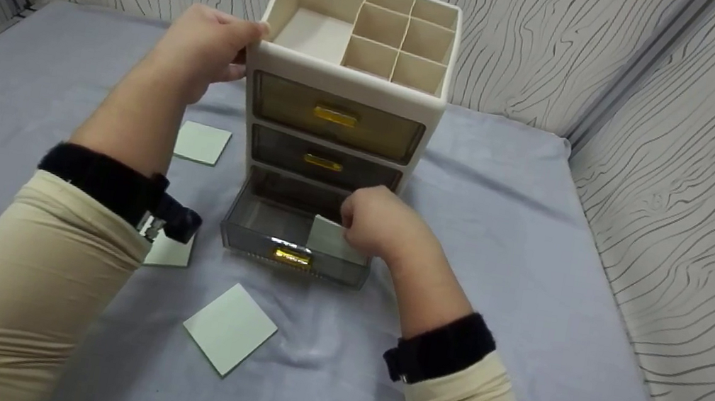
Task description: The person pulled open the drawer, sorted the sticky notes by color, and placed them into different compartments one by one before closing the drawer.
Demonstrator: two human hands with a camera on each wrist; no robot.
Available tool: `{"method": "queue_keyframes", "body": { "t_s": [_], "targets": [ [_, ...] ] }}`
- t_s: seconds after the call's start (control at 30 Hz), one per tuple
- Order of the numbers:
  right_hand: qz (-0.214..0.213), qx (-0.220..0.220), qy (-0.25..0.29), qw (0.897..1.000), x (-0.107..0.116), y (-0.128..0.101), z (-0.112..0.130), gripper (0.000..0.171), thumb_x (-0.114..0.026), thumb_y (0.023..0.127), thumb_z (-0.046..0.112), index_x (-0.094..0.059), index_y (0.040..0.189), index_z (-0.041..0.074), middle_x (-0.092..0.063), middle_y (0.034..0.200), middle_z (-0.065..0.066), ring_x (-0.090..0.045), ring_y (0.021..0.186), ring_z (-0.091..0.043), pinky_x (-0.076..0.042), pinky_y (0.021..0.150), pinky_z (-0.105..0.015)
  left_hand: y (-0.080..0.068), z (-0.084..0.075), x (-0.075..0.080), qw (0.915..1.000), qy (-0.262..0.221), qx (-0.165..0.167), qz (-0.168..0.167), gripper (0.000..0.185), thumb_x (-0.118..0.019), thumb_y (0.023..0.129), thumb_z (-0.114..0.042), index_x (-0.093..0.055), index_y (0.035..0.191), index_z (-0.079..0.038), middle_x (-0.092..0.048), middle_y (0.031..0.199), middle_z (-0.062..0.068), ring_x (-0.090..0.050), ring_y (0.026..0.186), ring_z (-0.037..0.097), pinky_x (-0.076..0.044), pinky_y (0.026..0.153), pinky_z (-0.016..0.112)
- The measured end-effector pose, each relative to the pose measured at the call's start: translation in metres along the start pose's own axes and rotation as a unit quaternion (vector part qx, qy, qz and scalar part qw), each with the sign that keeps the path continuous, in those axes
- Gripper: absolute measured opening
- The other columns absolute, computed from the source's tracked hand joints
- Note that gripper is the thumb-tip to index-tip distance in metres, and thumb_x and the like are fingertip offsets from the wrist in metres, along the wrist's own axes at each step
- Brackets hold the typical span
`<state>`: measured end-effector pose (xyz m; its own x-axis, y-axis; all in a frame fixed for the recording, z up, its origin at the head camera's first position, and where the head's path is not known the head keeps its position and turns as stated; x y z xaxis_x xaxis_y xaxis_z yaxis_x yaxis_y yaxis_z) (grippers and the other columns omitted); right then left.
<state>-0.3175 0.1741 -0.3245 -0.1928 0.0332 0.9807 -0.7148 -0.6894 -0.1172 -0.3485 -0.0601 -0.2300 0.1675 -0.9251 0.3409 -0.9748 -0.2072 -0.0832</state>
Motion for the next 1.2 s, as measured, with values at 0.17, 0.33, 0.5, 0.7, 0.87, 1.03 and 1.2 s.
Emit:
{"method": "queue_keyframes", "body": {
  "t_s": [0.17, 0.33, 0.5, 0.7, 0.87, 1.03, 1.2],
  "targets": [
    [-0.013, -0.005, -0.054, 0.998, 0.001, 0.004, 0.007, 0.021, -0.062, 0.074, 0.002, -0.054, 0.057, 0.011, -0.043, 0.054, 0.005, -0.037, 0.051, -0.013, -0.035, 0.05, -0.028, 0.001, 0.0, -0.001, 1.0, -0.002, 0.002, -0.001, 0.031, -0.057, 0.088, -0.038, -0.068, 0.098, -0.011, -0.06, 0.11, 0.002, -0.05, 0.104, 0.014, -0.039, 0.089, 0.031],
    [-0.02, -0.019, -0.103, 0.994, -0.004, 0.006, 0.01, 0.021, -0.06, 0.074, -0.002, -0.049, 0.061, 0.011, -0.041, 0.056, 0.003, -0.037, 0.053, -0.016, -0.033, 0.05, -0.03, 0.002, 0.0, -0.002, 1.0, -0.004, 0.003, -0.005, 0.03, -0.057, 0.088, -0.037, -0.069, 0.092, -0.01, -0.06, 0.106, 0.001, -0.051, 0.1, 0.014, -0.04, 0.084, 0.029],
    [-0.024, -0.045, -0.136, 0.989, -0.013, 0.01, 0.009, 0.019, -0.057, 0.078, 0.001, -0.051, 0.063, 0.011, -0.05, 0.059, -0.001, -0.049, 0.056, -0.021, -0.041, 0.052, -0.037, 0.002, 0.0, -0.002, 1.0, 0.004, 0.004, -0.004, 0.03, -0.057, 0.088, -0.038, -0.069, 0.093, -0.011, -0.061, 0.105, 0.001, -0.051, 0.1, 0.014, -0.04, 0.084, 0.029],
    [-0.032, -0.055, -0.18, 0.982, -0.024, 0.016, 0.011, 0.021, -0.055, 0.081, -0.001, -0.055, 0.062, 0.01, -0.057, 0.063, -0.006, -0.058, 0.062, -0.028, -0.047, 0.057, -0.042, 0.001, 0.0, -0.001, 1.0, 0.005, 0.007, -0.004, 0.03, -0.057, 0.088, -0.038, -0.068, 0.09, -0.011, -0.061, 0.105, 0.001, -0.051, 0.099, 0.014, -0.04, 0.084, 0.029],
    [-0.055, -0.04, -0.213, 0.975, -0.032, 0.017, 0.013, 0.021, -0.054, 0.078, -0.005, -0.052, 0.063, 0.009, -0.055, 0.061, -0.008, -0.057, 0.059, -0.029, -0.046, 0.052, -0.041, 0.001, 0.001, 0.0, 1.0, -0.001, 0.003, 0.001, 0.031, -0.056, 0.088, -0.037, -0.065, 0.076, -0.01, -0.062, 0.1, 0.0, -0.052, 0.094, 0.013, -0.04, 0.08, 0.028],
    [-0.075, -0.039, -0.219, 0.972, -0.035, 0.019, 0.015, 0.017, -0.056, 0.079, -0.003, -0.053, 0.066, 0.008, -0.055, 0.061, -0.01, -0.056, 0.056, -0.031, -0.045, 0.049, -0.042, 0.002, 0.002, -0.001, 1.0, 0.0, 0.006, 0.0, 0.03, -0.056, 0.088, -0.037, -0.066, 0.078, -0.01, -0.062, 0.098, 0.001, -0.052, 0.093, 0.013, -0.041, 0.079, 0.027],
    [-0.061, -0.043, -0.213, 0.974, -0.04, 0.022, 0.013, 0.014, -0.055, 0.078, -0.003, -0.055, 0.068, 0.008, -0.058, 0.066, -0.01, -0.057, 0.06, -0.031, -0.046, 0.053, -0.042, 0.002, 0.001, -0.002, 0.9999, -0.006, 0.009, -0.004, 0.029, -0.057, 0.088, -0.037, -0.067, 0.083, -0.011, -0.061, 0.099, 0.001, -0.053, 0.094, 0.014, -0.041, 0.08, 0.027]
  ]
}}
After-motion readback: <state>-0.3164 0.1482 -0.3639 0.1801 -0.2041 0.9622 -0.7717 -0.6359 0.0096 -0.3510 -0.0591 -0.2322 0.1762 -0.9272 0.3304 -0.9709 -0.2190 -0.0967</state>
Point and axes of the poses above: each hand's wrist, its own y-axis towards the middle knuckle, its own x-axis out of the back of the hand, z = x × y, the point moved 3 cm from there along y, towards the middle knuckle
